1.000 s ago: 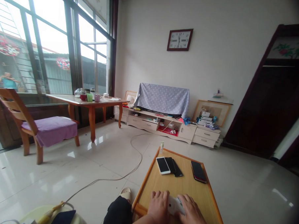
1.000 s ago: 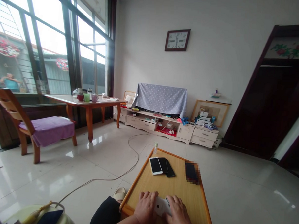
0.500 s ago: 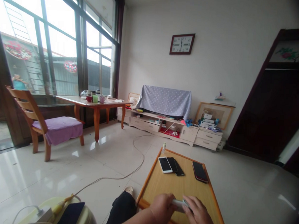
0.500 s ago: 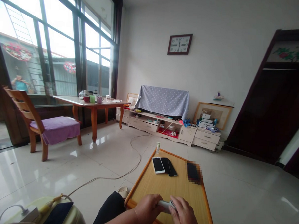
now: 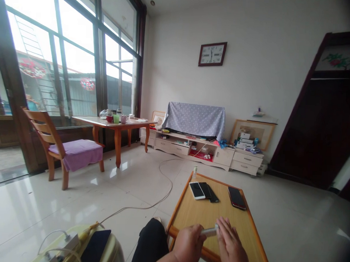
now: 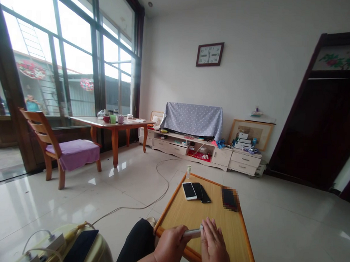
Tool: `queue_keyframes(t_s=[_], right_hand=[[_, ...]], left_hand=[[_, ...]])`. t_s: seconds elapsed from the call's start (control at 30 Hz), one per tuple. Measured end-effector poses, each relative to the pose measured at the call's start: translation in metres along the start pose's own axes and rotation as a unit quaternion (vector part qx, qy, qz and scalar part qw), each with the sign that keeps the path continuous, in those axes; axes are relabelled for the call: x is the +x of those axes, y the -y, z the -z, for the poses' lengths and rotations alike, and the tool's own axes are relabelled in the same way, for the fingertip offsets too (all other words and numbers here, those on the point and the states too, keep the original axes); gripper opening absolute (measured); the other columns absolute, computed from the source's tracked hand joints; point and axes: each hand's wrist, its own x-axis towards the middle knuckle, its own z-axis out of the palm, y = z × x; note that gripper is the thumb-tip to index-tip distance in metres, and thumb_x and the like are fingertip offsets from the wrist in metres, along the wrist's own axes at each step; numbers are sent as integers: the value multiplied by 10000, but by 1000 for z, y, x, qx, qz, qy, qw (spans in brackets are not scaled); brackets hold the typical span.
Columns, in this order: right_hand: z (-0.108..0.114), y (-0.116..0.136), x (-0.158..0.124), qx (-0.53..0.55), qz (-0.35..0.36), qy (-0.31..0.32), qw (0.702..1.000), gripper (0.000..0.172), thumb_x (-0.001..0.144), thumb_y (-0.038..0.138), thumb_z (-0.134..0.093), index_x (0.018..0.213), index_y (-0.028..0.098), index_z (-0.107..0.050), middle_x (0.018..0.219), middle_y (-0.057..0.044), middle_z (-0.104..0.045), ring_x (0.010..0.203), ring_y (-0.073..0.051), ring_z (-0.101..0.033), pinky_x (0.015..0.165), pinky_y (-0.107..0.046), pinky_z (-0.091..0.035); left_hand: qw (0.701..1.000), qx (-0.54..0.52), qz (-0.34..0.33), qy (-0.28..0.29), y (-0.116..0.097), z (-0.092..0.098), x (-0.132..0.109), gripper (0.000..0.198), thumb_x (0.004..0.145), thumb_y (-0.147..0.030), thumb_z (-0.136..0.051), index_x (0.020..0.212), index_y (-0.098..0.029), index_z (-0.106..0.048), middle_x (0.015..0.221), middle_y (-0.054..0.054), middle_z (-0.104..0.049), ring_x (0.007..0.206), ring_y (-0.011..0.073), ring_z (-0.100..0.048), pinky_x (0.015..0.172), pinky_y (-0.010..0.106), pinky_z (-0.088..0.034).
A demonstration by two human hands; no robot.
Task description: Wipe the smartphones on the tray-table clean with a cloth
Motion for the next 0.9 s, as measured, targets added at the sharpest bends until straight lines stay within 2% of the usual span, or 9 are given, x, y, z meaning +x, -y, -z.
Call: queue_keyframes(t_s=[0.07, 0.23, 0.43, 0.5, 0.57, 0.67, 0.73, 0.8, 0.9], right_hand=[[2, 12, -1, 9, -2, -8, 1000, 495, 1018, 455, -363, 1394, 207, -567, 1465, -98, -530, 1416, -329, -407, 1165, -562, -366], [6, 50, 4, 36, 60, 27, 997, 475, 1011, 382, -408, 1450, 229, -509, 1516, -58, -472, 1458, -297, -339, 1200, -526, -322], [21, 29, 23, 63, -91, -36, 993, 517, 1022, 501, -329, 1332, 205, -617, 1515, -96, -472, 1469, -320, -310, 1202, -567, -279], [18, 33, 21, 56, -78, -45, 994, 530, 1018, 509, -331, 1381, 214, -579, 1559, -86, -409, 1494, -329, -240, 1205, -580, -258], [14, 42, 17, 52, -27, -42, 997, 519, 1017, 485, -347, 1427, 228, -534, 1582, -68, -370, 1509, -327, -186, 1215, -593, -213], [16, 44, 18, 83, -5, -52, 995, 489, 1011, 474, -368, 1391, 242, -571, 1561, -59, -411, 1496, -307, -242, 1218, -564, -220], [24, 32, 27, 132, -74, -79, 985, 490, 993, 517, -390, 1313, 238, -634, 1503, -74, -492, 1432, -296, -383, 1175, -499, -338], [35, 15, 37, 182, -183, -103, 961, 520, 956, 577, -436, 1249, 219, -672, 1370, -102, -619, 1271, -289, -567, 1058, -424, -476], [51, 7, 45, 207, -291, -148, 922, 563, 915, 617, -488, 1222, 186, -680, 1180, -114, -721, 1086, -277, -673, 954, -372, -531]], left_hand=[[1000, -10, -4, 0, -5, 4, -3, 289, 940, -439, -458, 829, -234, -628, 769, 14, -658, 686, 155, -572, 627, 259, -378], [994, -101, -43, 4, -15, 11, -5, 297, 958, -430, -434, 947, -229, -651, 888, 37, -698, 785, 170, -605, 720, 265, -426], [995, -95, -26, -20, -15, 9, -8, 238, 917, -417, -518, 813, -218, -599, 729, -14, -599, 669, 124, -496, 616, 244, -342], [990, -137, -21, -26, -15, 5, -7, 246, 915, -424, -528, 811, -209, -587, 727, -16, -594, 672, 121, -487, 621, 244, -351], [980, -196, -14, -24, -17, 0, -5, 303, 923, -467, -522, 796, -196, -573, 714, -16, -581, 672, 117, -480, 623, 243, -368], [951, -307, 15, 12, -18, -6, -1, 358, 892, -538, -561, 833, -185, -571, 718, -21, -561, 646, 107, -494, 590, 233, -400], [928, -368, 42, 38, -17, -9, 0, 397, 836, -571, -627, 873, -179, -580, 739, -20, -563, 633, 104, -515, 568, 229, -426], [908, -411, 66, 47, -14, -9, 1, 450, 780, -600, -683, 890, -173, -589, 762, -12, -576, 658, 113, -547, 580, 234, -460], [873, -472, 115, 42, -15, -9, 4, 514, 726, -620, -734, 937, -170, -601, 832, 12, -613, 764, 151, -613, 647, 255, -503]])
